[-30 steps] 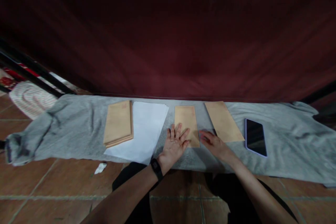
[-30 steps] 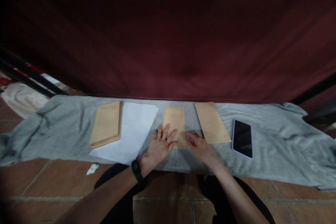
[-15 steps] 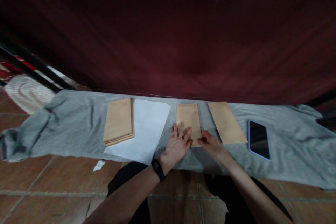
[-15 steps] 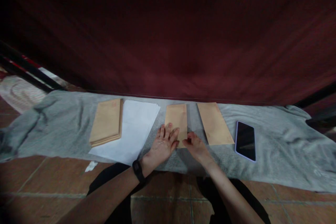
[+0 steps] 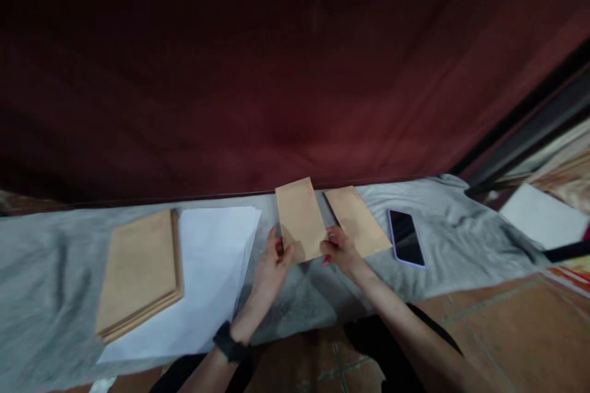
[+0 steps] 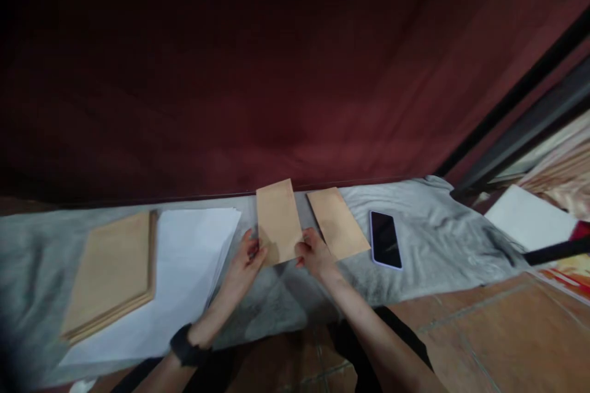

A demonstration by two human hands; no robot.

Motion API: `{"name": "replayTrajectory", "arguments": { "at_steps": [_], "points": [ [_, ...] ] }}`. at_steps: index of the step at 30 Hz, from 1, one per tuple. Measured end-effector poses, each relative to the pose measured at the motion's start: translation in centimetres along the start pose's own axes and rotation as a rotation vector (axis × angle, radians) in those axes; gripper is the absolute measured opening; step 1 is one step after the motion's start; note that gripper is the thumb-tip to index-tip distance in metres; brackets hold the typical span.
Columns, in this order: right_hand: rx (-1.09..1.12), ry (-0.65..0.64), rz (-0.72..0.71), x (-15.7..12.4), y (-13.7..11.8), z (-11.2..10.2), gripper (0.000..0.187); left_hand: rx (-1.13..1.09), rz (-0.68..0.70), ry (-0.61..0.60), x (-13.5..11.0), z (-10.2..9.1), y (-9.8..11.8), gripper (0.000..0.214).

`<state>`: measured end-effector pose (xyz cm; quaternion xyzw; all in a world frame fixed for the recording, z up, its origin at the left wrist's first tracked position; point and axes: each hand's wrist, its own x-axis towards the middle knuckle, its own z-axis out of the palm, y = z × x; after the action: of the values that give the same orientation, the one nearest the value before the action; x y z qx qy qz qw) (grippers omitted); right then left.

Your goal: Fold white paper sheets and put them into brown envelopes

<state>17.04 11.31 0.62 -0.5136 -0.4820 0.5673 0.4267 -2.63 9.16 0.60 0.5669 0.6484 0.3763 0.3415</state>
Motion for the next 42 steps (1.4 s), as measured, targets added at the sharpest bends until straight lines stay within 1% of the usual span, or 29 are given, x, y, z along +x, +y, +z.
{"name": "replayTrajectory", "arguments": {
  "at_steps": [2,3,6,9,12,16,19,21,25,27,29,31,32,35,37,39,41,42],
  "points": [
    [0.013,-0.016,-0.014,0.2,-0.2,-0.1,0.031,-0.226,-0.134,-0.070,0.2,-0.1,-0.2,0.073],
    [0.019,-0.019,-0.020,0.3,-0.3,-0.2,0.031,-0.309,-0.179,-0.097,0.1,-0.3,-0.1,0.073],
    [0.038,-0.016,-0.028,0.5,-0.3,-0.5,0.033,-0.448,-0.232,-0.118,0.0,-0.9,0.5,0.074],
    [0.012,0.012,-0.063,0.7,-0.5,-1.2,0.032,-0.475,-0.222,-0.144,0.1,-1.0,1.4,0.076],
    [-0.027,0.105,-0.114,1.2,-0.8,-2.7,0.028,-0.464,-0.192,-0.206,0.6,-0.3,1.8,0.074],
    [-0.064,0.248,-0.152,1.8,-0.8,-5.6,0.029,-0.438,-0.204,-0.290,0.8,1.0,1.3,0.069],
    [-0.097,0.377,-0.167,1.8,-0.7,-8.0,0.030,-0.415,-0.226,-0.300,0.8,1.4,0.7,0.066],
    [-0.106,0.439,-0.161,1.7,-0.6,-9.6,0.029,-0.401,-0.248,-0.311,0.8,1.4,0.6,0.065],
    [0.001,0.511,-0.158,1.6,-1.0,-11.9,0.028,-0.415,-0.286,-0.342,0.4,0.8,1.2,0.062],
    [0.055,0.531,-0.163,1.6,-1.4,-12.6,0.029,-0.462,-0.318,-0.355,0.1,0.6,1.5,0.062],
    [0.082,0.539,-0.165,1.6,-1.7,-13.0,0.031,-0.546,-0.374,-0.383,-0.3,0.9,1.8,0.063],
    [0.105,0.541,-0.166,1.7,-1.9,-13.2,0.033,-0.640,-0.438,-0.424,-0.5,1.9,2.3,0.062],
    [0.114,0.539,-0.166,1.7,-2.0,-13.2,0.033,-0.678,-0.464,-0.445,-0.5,2.6,2.7,0.061],
    [0.129,0.531,-0.160,1.6,-2.1,-13.2,0.033,-0.701,-0.500,-0.457,0.0,6.0,4.3,0.050],
    [0.129,0.527,-0.150,1.6,-2.1,-13.2,0.033,-0.640,-0.473,-0.434,0.8,8.7,5.5,0.038],
    [0.122,0.523,-0.138,1.5,-2.1,-13.3,0.033,-0.505,-0.401,-0.368,1.6,11.3,6.4,0.031],
    [0.109,0.514,-0.123,1.5,-2.0,-13.5,0.031,-0.458,-0.368,-0.324,2.4,13.2,6.8,0.030],
    [0.100,0.509,-0.114,1.5,-2.0,-13.5,0.030,-0.434,-0.349,-0.304,2.7,13.9,6.8,0.029]
  ]
}}
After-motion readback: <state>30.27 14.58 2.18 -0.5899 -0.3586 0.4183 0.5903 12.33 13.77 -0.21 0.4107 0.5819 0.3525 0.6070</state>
